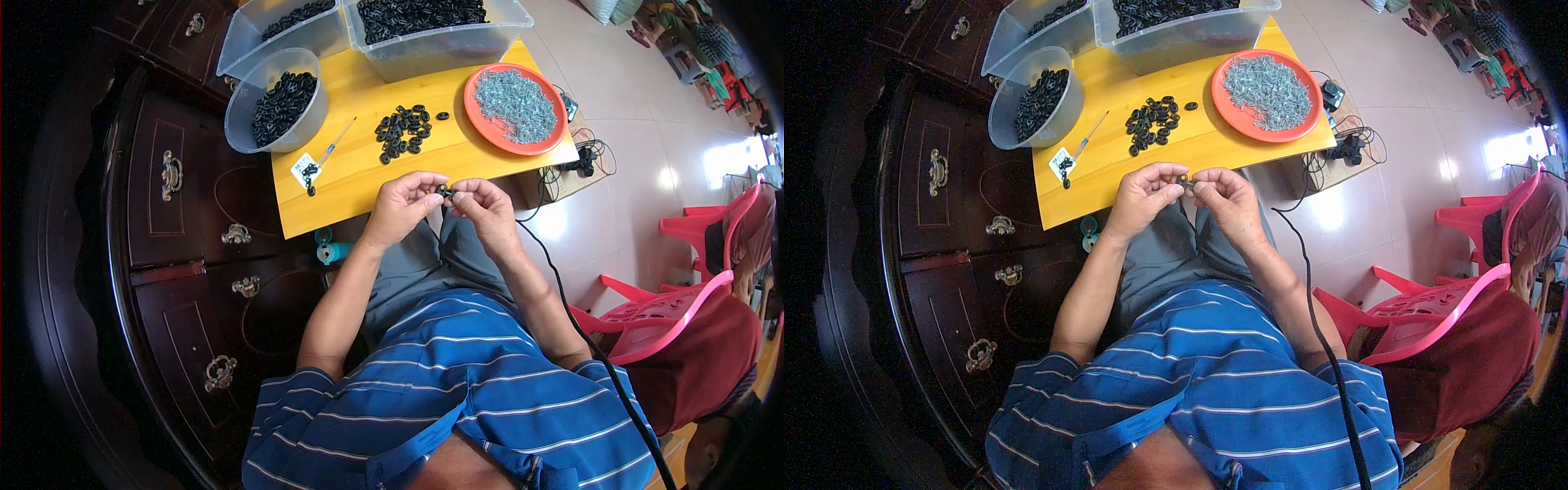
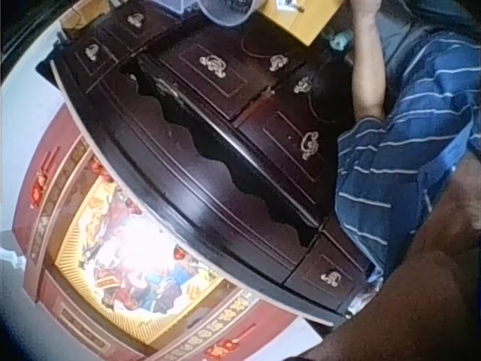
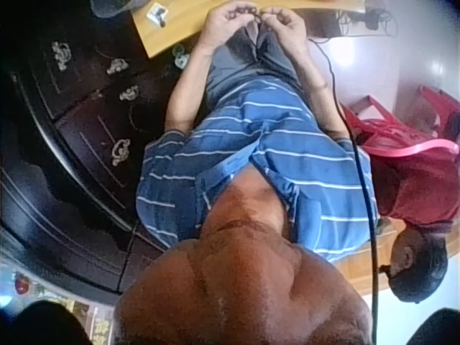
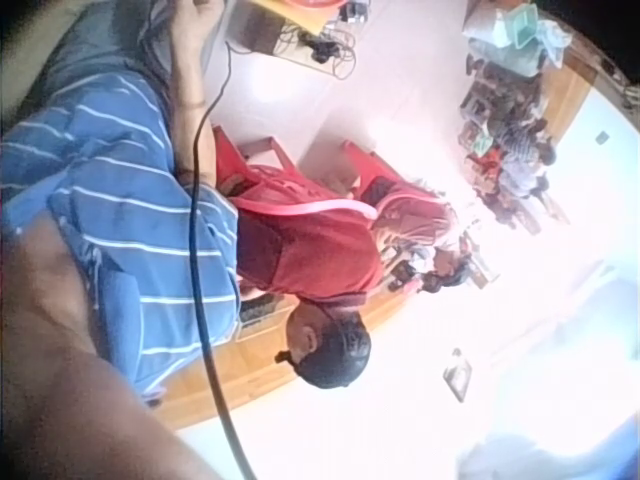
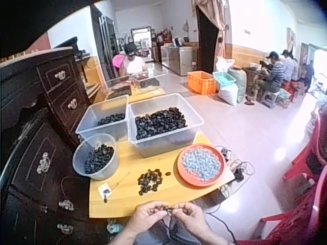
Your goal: The person assembles plastic cord locks by picking up the plastic components and inserting small metal pieces into them by hand.
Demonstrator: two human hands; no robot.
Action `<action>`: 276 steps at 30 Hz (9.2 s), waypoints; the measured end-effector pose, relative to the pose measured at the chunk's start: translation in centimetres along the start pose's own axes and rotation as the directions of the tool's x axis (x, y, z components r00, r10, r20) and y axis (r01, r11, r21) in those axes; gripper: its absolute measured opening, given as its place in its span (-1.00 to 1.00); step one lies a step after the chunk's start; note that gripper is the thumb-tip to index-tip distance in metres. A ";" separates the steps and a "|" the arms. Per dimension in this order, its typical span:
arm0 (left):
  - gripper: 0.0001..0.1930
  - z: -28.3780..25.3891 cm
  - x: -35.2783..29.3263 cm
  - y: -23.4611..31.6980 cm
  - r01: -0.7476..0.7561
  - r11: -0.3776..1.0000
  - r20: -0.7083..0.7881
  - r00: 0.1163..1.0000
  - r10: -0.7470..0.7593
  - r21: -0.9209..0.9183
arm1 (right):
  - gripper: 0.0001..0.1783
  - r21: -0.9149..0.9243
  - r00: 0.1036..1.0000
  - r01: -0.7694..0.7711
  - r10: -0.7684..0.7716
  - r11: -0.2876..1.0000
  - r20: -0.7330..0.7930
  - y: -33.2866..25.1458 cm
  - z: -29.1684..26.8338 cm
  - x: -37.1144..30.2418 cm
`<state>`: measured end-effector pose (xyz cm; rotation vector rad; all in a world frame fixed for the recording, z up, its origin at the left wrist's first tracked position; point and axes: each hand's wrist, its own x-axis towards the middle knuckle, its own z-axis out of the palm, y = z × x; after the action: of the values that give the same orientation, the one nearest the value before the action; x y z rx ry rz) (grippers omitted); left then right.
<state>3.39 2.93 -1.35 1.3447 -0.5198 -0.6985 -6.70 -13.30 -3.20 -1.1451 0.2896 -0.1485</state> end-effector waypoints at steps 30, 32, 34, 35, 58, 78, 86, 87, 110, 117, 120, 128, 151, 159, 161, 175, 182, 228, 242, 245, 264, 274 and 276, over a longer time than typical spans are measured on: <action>-0.74 0.6 0.0 1.7 -0.097 0.934 0.032 0.995 0.092 0.344 | -0.88 0.023 0.998 -0.054 0.055 0.998 -0.029 0.2 0.2 -0.3; -0.72 0.4 0.0 2.0 -0.099 0.923 0.075 0.994 0.076 0.371 | -0.84 0.018 0.994 -0.108 0.107 0.994 0.010 0.2 0.1 -0.3; -0.74 0.4 0.1 2.0 -0.122 0.901 0.085 0.992 0.095 0.416 | -0.84 0.032 0.988 -0.151 0.151 0.988 0.016 0.2 0.0 -0.3; -0.75 0.5 0.1 2.1 -0.145 0.876 0.097 0.989 0.113 0.460 | -0.84 0.046 0.981 -0.194 0.193 0.980 0.020 0.2 -0.1 -0.3; -0.71 2.9 0.2 1.5 -0.296 0.363 0.131 0.900 0.416 0.884 | -0.85 0.254 0.971 -0.206 0.230 0.945 -0.069 1.3 0.2 0.1; -0.72 3.1 0.6 1.4 -0.302 0.424 0.085 0.884 0.459 0.854 | -0.86 0.320 0.963 -0.197 0.245 0.927 -0.116 0.8 0.5 0.4; -0.80 2.9 0.6 1.1 -0.288 0.456 0.068 0.895 0.440 0.842 | -0.87 0.324 0.958 -0.199 0.254 0.925 -0.137 0.5 0.8 0.2; -0.80 2.9 0.6 1.1 -0.288 0.457 0.068 0.895 0.440 0.842 | -0.87 0.324 0.957 -0.199 0.254 0.925 -0.137 0.7 0.7 0.2; -0.81 2.0 0.3 1.0 -0.336 0.513 0.068 0.880 0.471 0.790 | -0.88 0.303 0.969 -0.151 0.202 0.941 -0.143 0.9 1.7 -0.1; -0.81 1.9 0.1 1.2 -0.272 0.583 0.041 0.925 0.377 0.766 | -0.89 0.277 0.975 -0.153 0.190 0.949 -0.113 1.6 1.2 0.0; -0.82 1.6 0.1 1.1 -0.299 0.585 0.047 0.913 0.405 0.754 | -0.88 0.270 0.976 -0.158 0.192 0.950 -0.106 1.4 1.4 -0.1; -0.76 1.3 0.0 1.3 -0.333 0.541 0.103 0.906 0.411 0.772 | -0.83 0.258 0.968 -0.185 0.221 0.948 -0.116 1.3 1.6 -0.1; -0.78 0.8 1.4 3.1 -0.143 0.853 0.008 0.987 0.161 0.502 | -0.79 0.139 0.991 -0.119 0.126 0.983 -0.037 0.9 1.1 1.5; -0.90 -1.2 1.7 4.3 -0.120 0.819 0.052 0.993 0.109 0.561 | -0.76 -0.074 0.981 -0.152 0.159 0.986 0.113 0.2 1.1 2.3; -0.88 -2.9 2.1 5.9 -0.112 0.746 0.095 0.993 0.066 0.656 | -0.77 -0.068 0.972 -0.183 0.191 0.981 0.136 0.0 1.8 2.0; -0.58 -12.7 10.3 14.6 -0.182 0.765 -0.233 0.887 0.399 0.618 | -0.82 -0.075 0.977 -0.153 0.162 0.985 0.136 -0.2 1.1 4.1; -0.86 -4.9 9.4 4.3 -0.097 0.492 -0.016 0.975 0.221 0.865 | -0.83 0.052 0.976 -0.188 0.181 0.981 0.124 0.2 0.9 5.3; -0.93 4.2 3.9 4.6 -0.323 0.815 0.108 0.945 0.310 0.481 | -0.83 0.541 0.971 -0.231 0.158 0.809 0.178 -1.5 -2.5 0.5; -0.89 6.1 14.0 2.6 -0.328 0.293 0.249 0.928 0.277 0.898 | -0.89 0.185 0.983 -0.149 0.166 0.971 -0.079 -1.9 -4.1 -1.1; -0.89 6.6 16.1 2.2 -0.324 0.179 0.273 0.927 0.257 0.929 | -0.88 0.173 0.985 -0.121 0.141 0.977 -0.103 -1.7 -4.8 -1.0; -0.88 8.1 18.6 1.0 -0.333 0.138 0.304 0.933 0.193 0.933 | -0.86 0.163 0.983 -0.133 0.151 0.978 -0.108 -1.3 -5.9 0.4; -0.86 8.5 19.0 1.7 -0.380 0.086 0.373 0.924 0.080 0.921 | -0.86 0.158 0.987 -0.120 0.135 0.980 -0.089 -1.3 -5.7 0.4; -0.85 8.1 18.9 1.6 -0.398 0.097 0.388 0.915 0.108 0.912 | -0.86 0.154 0.986 -0.119 0.135 0.981 -0.098 -1.4 -5.7 0.2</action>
<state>11.04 -16.11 0.55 2.3552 -1.5998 -0.0717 -8.14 -18.90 -4.16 -0.9699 0.4403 -0.1171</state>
